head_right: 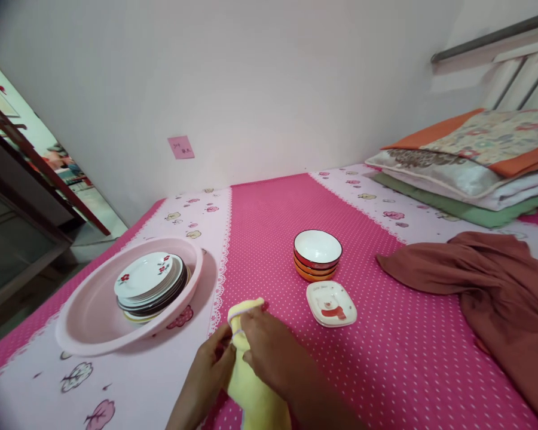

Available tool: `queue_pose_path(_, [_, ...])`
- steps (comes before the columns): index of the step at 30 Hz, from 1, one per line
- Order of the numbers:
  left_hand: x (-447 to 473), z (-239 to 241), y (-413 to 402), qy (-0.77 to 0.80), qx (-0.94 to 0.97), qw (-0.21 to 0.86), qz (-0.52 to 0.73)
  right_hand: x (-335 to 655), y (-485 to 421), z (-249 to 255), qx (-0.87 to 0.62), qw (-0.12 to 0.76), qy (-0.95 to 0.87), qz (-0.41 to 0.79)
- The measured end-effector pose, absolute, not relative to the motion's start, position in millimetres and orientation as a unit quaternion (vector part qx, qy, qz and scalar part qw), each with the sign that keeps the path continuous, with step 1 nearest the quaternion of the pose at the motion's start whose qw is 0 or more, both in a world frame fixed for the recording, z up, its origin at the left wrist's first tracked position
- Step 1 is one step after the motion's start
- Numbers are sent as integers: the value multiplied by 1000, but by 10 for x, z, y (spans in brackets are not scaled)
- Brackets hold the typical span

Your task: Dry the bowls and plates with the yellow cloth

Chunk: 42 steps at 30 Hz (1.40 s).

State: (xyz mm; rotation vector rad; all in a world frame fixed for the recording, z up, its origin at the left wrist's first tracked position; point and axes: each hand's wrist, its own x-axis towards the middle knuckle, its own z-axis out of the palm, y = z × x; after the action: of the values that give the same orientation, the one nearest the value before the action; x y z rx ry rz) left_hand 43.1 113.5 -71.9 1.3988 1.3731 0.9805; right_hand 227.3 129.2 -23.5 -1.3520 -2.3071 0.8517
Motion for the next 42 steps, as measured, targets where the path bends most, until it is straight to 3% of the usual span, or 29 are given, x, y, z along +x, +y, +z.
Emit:
queue_pose_path(4, [478, -647, 1132, 494, 515, 496, 495, 2256, 1281, -98, -445, 200, -835, 257])
queue_pose_path(9, [413, -523, 1076, 541, 476, 433, 542, 2416, 1370, -8, -512, 263, -794, 196])
queue_pose_path(16, [-158, -95, 1029, 646, 440, 240, 576, 2489, 1390, -340, -500, 170, -804, 273])
queue_pose_path(21, [-643, 407, 1194, 742, 425, 127, 502, 2494, 1366, -292, -503, 179, -794, 292])
queue_pose_path(27, [-839, 757, 1273, 763, 447, 105, 455, 2517, 1430, -174, -527, 151, -783, 294])
queue_pose_path(34, [-1146, 693, 1185, 797, 455, 64, 393, 2555, 1425, -56, -539, 146, -772, 303])
queue_pose_path(42, [-1538, 641, 1869, 769, 549, 55, 323, 2538, 1405, -87, -537, 142, -767, 321])
